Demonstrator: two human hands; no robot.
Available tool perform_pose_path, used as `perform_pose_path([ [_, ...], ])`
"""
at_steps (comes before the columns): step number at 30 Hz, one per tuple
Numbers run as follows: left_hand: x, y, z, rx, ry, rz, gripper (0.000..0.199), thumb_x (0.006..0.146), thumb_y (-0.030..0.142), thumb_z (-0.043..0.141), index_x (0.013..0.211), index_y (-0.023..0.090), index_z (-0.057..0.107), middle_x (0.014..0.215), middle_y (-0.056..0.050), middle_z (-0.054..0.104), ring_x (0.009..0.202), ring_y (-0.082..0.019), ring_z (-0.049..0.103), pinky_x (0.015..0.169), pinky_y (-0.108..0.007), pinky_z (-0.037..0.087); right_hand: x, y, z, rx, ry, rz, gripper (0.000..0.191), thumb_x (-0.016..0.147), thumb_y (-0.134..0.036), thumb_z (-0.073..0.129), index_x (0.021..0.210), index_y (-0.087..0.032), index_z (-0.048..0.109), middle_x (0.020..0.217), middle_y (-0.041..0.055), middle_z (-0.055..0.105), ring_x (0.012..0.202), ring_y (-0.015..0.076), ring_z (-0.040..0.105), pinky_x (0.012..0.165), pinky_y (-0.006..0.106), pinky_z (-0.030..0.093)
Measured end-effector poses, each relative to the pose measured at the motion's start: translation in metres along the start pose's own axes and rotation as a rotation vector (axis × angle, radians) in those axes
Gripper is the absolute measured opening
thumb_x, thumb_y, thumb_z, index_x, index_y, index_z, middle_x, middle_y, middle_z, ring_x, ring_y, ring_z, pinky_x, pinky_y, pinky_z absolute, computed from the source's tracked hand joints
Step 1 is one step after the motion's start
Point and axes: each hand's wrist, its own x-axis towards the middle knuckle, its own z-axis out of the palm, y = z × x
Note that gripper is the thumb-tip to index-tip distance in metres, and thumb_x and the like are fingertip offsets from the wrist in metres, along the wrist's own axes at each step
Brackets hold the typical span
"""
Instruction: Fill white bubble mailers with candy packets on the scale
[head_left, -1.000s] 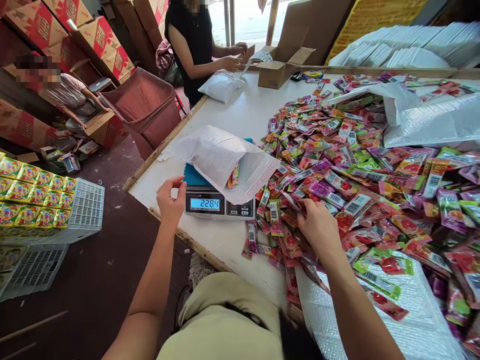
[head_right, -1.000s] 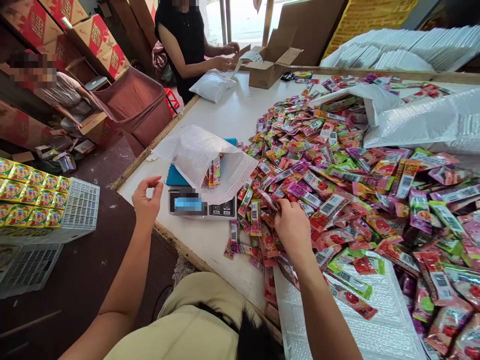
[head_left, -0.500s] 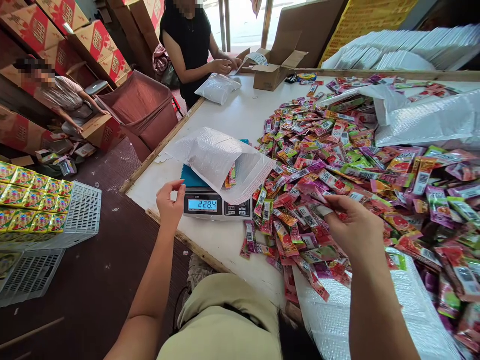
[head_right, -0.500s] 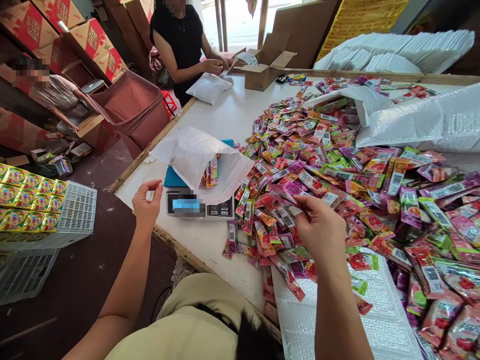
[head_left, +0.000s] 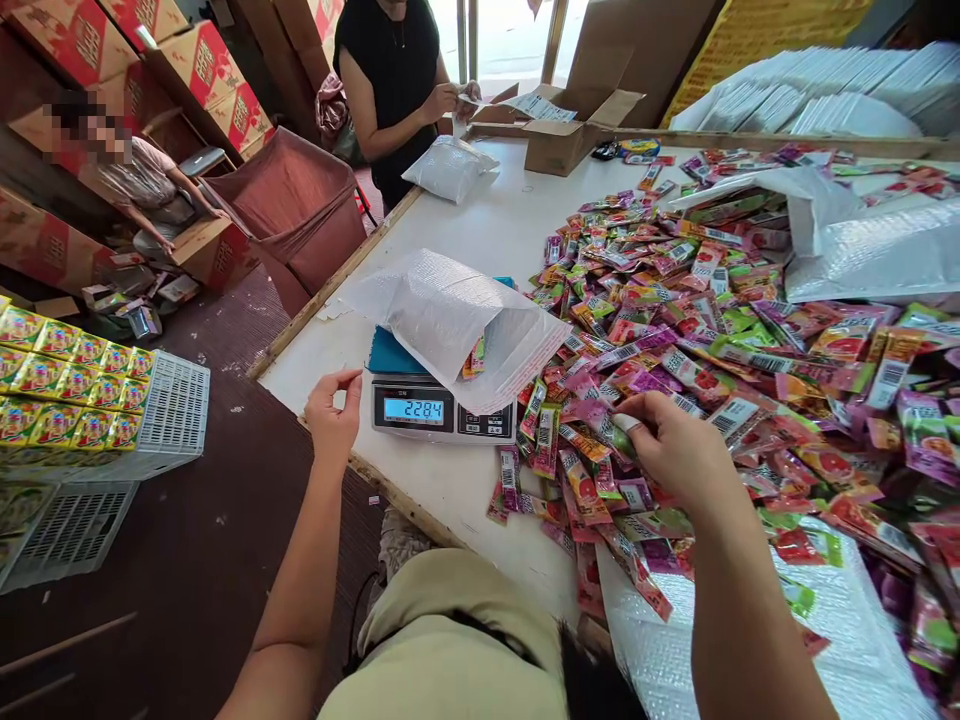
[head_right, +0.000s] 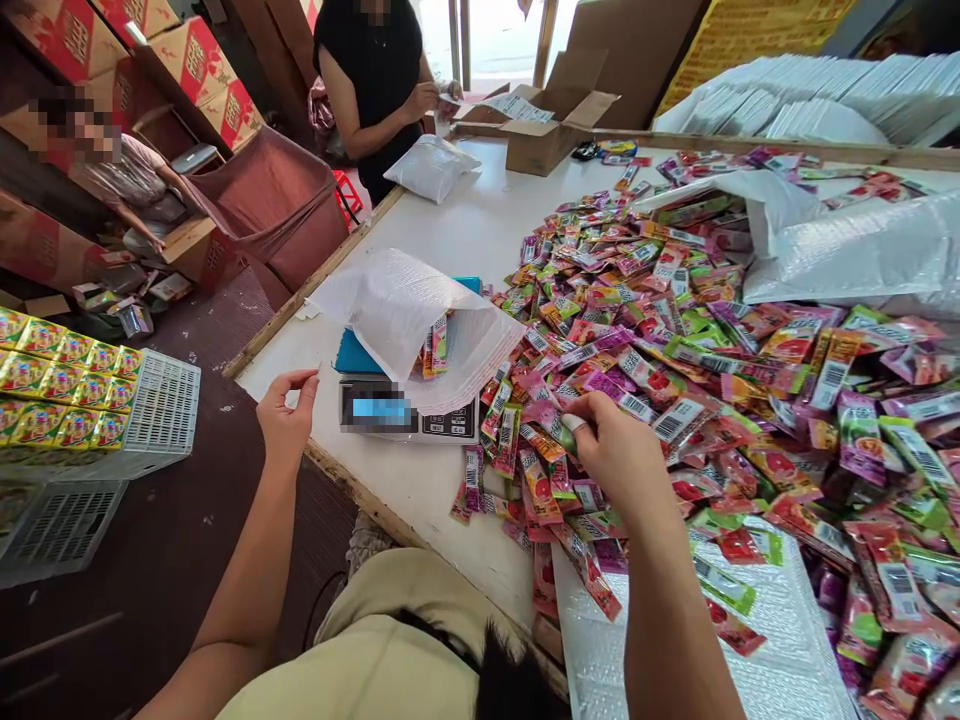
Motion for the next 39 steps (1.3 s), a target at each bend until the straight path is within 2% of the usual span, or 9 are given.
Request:
perform_pose_path([
  [8, -0.003, 0.003, 0.005, -0.039, -0.016, 0.002, 0.023, 0.092, 0.039, 0.063, 0.100, 0.020, 0.073, 0.093, -0.005, 0.072, 0.086, -0.017, 0.067, 0.085, -0.032, 0.054, -0.013, 0.003, -0.012, -0.065, 0.132, -0.008, 0.016, 0.081, -0.038, 0.050, 0.082, -0.026, 0.060, 0.070, 0.0052, 0.063, 0.059, 0.0228, 0.055, 0.057, 0.035, 0.036],
  [12, -0.015, 0.028, 0.017, -0.132, -0.034, -0.029, 0.034, 0.091, 0.039, 0.065, 0.119, 0.019, 0.065, 0.100, -0.007, 0.069, 0.080, -0.015, 0.066, 0.062, -0.024, 0.050, -0.016, -0.012, -0.014, -0.029, 0.084, 0.047, 0.019, 0.083, -0.041, 0.050, 0.088, -0.026, 0.060, 0.056, 0.0001, 0.055, 0.048, 0.0195, 0.048, 0.054, 0.033, 0.032],
  [15, -0.025, 0.052, 0.030, -0.202, -0.078, 0.006, 0.049, 0.090, 0.040, 0.070, 0.133, 0.022, 0.056, 0.115, -0.011, 0.064, 0.079, -0.014, 0.064, 0.059, -0.024, 0.050, -0.015, -0.014, -0.012, -0.080, 0.079, 0.017, 0.017, 0.084, -0.036, 0.050, 0.088, -0.025, 0.061, 0.060, 0.0022, 0.058, 0.053, 0.0202, 0.051, 0.056, 0.033, 0.036],
  [18, -0.027, 0.070, 0.040, -0.211, -0.107, 0.059, 0.055, 0.090, 0.041, 0.070, 0.139, 0.024, 0.051, 0.122, -0.012, 0.059, 0.080, -0.013, 0.062, 0.066, -0.027, 0.054, -0.013, -0.023, -0.008, -0.194, 0.249, -0.041, 0.015, 0.083, -0.029, 0.051, 0.089, -0.022, 0.063, 0.086, 0.0123, 0.067, 0.078, 0.0280, 0.062, 0.068, 0.039, 0.044],
  [21, -0.024, 0.075, 0.043, -0.197, -0.112, 0.066, 0.056, 0.090, 0.041, 0.070, 0.140, 0.025, 0.050, 0.120, -0.011, 0.057, 0.075, -0.012, 0.060, 0.066, -0.027, 0.054, -0.009, -0.056, 0.008, -0.085, 0.245, -0.161, 0.016, 0.084, -0.026, 0.053, 0.095, -0.021, 0.063, 0.108, 0.0170, 0.068, 0.103, 0.0338, 0.063, 0.086, 0.047, 0.049],
  [25, -0.021, 0.068, 0.041, -0.218, -0.102, -0.007, 0.055, 0.091, 0.041, 0.069, 0.140, 0.025, 0.050, 0.118, -0.010, 0.058, 0.074, -0.010, 0.059, 0.061, -0.024, 0.051, 0.017, -0.118, 0.051, 0.152, -0.037, -0.235, 0.010, 0.089, -0.028, 0.055, 0.099, -0.024, 0.057, 0.107, 0.0097, 0.072, 0.091, 0.0255, 0.067, 0.084, 0.042, 0.053],
  [30, -0.022, 0.051, 0.031, -0.221, -0.081, -0.075, 0.055, 0.089, 0.039, 0.071, 0.137, 0.024, 0.052, 0.117, -0.010, 0.060, 0.072, -0.009, 0.059, 0.056, -0.021, 0.046, 0.065, -0.155, 0.089, 0.192, -0.049, -0.153, 0.031, 0.091, -0.033, 0.055, 0.119, -0.020, 0.052, 0.117, 0.0163, 0.070, 0.099, 0.0281, 0.068, 0.082, 0.041, 0.053],
  [34, -0.022, 0.038, 0.024, -0.211, -0.071, -0.134, 0.054, 0.089, 0.040, 0.070, 0.137, 0.023, 0.052, 0.120, -0.010, 0.062, 0.073, -0.009, 0.060, 0.052, -0.020, 0.042, 0.074, -0.150, 0.086, 0.215, -0.053, -0.102, 0.033, 0.084, -0.025, 0.057, 0.116, -0.017, 0.054, 0.100, 0.0140, 0.073, 0.089, 0.0278, 0.067, 0.078, 0.039, 0.051],
  [39, -0.018, 0.026, 0.016, -0.213, -0.027, -0.135, 0.052, 0.089, 0.039, 0.069, 0.136, 0.023, 0.052, 0.116, -0.009, 0.064, 0.073, -0.010, 0.061, 0.063, -0.022, 0.049, 0.026, -0.102, 0.041, 0.313, -0.048, -0.082, 0.031, 0.076, -0.037, 0.061, 0.102, -0.021, 0.057, 0.091, 0.0078, 0.071, 0.075, 0.0220, 0.065, 0.073, 0.036, 0.051],
])
